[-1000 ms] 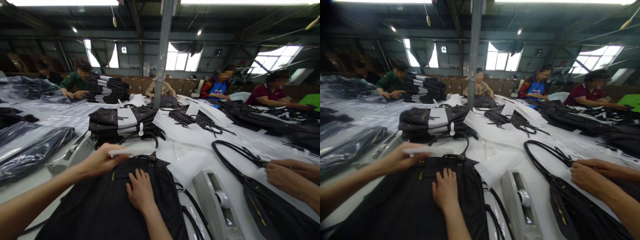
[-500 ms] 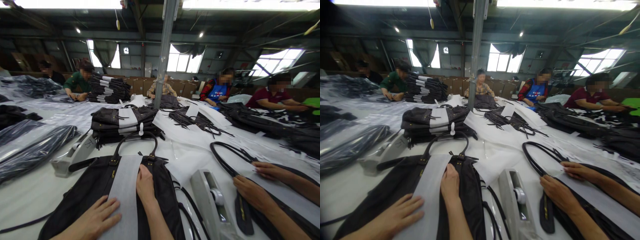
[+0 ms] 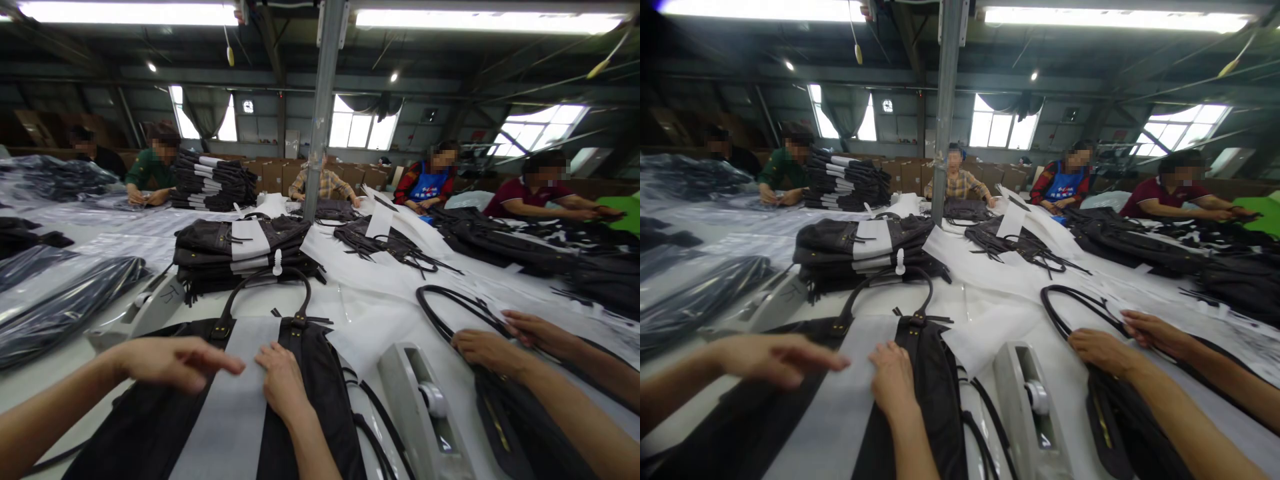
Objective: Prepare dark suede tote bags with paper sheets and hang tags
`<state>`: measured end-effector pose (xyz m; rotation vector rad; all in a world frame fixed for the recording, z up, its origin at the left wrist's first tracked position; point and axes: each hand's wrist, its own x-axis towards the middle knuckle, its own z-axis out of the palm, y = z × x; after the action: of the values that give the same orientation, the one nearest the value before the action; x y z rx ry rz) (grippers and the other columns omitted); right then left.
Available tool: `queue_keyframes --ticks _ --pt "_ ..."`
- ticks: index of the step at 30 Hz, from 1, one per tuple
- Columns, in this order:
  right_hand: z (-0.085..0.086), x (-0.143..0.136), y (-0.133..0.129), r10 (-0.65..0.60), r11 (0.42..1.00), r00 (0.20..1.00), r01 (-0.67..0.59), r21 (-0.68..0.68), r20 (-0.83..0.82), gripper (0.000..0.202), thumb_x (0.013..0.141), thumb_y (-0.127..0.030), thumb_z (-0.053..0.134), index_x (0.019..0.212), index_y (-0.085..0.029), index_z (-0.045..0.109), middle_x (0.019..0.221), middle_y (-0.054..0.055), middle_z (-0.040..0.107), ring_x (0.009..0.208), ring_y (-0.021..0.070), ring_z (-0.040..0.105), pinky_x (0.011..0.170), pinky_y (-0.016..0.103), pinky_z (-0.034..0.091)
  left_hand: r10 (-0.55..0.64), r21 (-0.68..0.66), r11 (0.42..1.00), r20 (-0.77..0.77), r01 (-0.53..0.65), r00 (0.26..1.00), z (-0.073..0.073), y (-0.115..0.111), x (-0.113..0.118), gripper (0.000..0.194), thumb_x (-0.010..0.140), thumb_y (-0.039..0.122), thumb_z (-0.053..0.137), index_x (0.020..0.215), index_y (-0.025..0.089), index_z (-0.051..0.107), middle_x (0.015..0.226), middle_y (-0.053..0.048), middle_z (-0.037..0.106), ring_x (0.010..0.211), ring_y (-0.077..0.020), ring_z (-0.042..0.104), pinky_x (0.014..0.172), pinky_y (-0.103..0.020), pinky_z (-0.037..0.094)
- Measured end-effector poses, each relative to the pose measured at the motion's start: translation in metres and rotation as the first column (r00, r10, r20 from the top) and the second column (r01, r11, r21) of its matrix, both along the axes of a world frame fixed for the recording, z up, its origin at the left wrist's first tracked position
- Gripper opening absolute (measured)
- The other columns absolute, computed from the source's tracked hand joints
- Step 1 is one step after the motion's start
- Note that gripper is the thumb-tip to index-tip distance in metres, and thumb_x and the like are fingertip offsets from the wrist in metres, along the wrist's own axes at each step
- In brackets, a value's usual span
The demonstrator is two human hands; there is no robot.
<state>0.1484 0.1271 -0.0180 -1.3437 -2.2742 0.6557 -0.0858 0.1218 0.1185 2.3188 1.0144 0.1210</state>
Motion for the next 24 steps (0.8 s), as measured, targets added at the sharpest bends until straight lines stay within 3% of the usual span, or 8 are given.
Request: queue_keyframes --ticks 2,4,8,11,14,24 --pt "0.003 0.0 0.0 0.001 1.0 1.0 -0.001 0.008 -0.001 0.046 0.074 -0.006 0.044 0.106 -0.027 0.068 0.125 -0.001 0.062 0.125 0.0195 0.046 0.104 0.035 0.033 0.144 0.048 0.989 -0.047 -0.142 0.988 -0.021 0.031 0.012 0.049 0.091 0.048 0.039 0.133 0.025 0.05 0.137 -0.005 0.051 0.128 -0.0204 0.046 0.105 -0.032 0.04" --pt "0.004 0.0 0.0 0.004 1.0 1.0 -0.004 0.002 0.0 0.044 0.075 -0.006 0.043 0.103 -0.028 0.07 0.12 -0.002 0.064 0.124 0.0182 0.047 0.103 0.033 0.034 0.227 0.126 0.969 -0.134 -0.211 0.965 -0.055 0.053 0.029 0.055 0.095 0.045 0.029 0.141 0.017 0.039 0.149 -0.011 0.033 0.139 -0.023 0.028 0.113 -0.04 0.027" --pt "0.001 0.0 0.001 -0.003 1.0 1.0 0.003 -0.002 0.026 0.042 0.077 -0.006 0.042 0.1 -0.027 0.071 0.114 0.0 0.067 0.122 0.0154 0.048 0.104 0.029 0.034 0.199 0.209 0.967 -0.277 -0.143 0.94 -0.125 0.071 0.057 0.061 0.095 0.045 0.025 0.148 0.015 0.02 0.154 -0.015 0.014 0.143 -0.0287 0.011 0.114 -0.052 0.018" --pt "-0.004 -0.001 0.003 -0.027 0.999 0.999 0.026 0.029 0.038 0.037 0.078 -0.007 0.043 0.095 -0.023 0.072 0.114 0.003 0.067 0.121 0.0154 0.049 0.104 0.028 0.033 0.23 0.267 0.952 -0.29 -0.152 0.929 -0.157 0.077 0.061 0.061 0.096 0.046 0.021 0.149 0.018 0.012 0.155 -0.015 0.008 0.143 -0.0284 0.01 0.113 -0.054 0.016" --pt "-0.005 -0.002 0.004 -0.033 0.999 0.998 0.031 0.037 0.052 0.036 0.077 -0.006 0.043 0.092 -0.021 0.072 0.112 0.005 0.067 0.119 0.0156 0.051 0.103 0.027 0.034 0.236 0.262 0.952 -0.302 -0.157 0.924 -0.167 0.085 0.058 0.063 0.095 0.05 0.021 0.15 0.021 0.009 0.156 -0.013 0.006 0.143 -0.0302 0.01 0.113 -0.054 0.015" --pt "-0.005 -0.002 0.003 -0.005 0.999 1.0 0.004 0.04 0.025 0.037 0.076 -0.005 0.042 0.094 -0.018 0.072 0.109 0.006 0.069 0.113 0.0149 0.054 0.102 0.025 0.033 0.203 0.367 0.927 -0.314 -0.078 0.927 -0.166 0.086 0.055 0.063 0.095 0.047 0.021 0.149 0.016 0.014 0.157 -0.014 0.009 0.143 -0.0304 0.011 0.113 -0.053 0.015"
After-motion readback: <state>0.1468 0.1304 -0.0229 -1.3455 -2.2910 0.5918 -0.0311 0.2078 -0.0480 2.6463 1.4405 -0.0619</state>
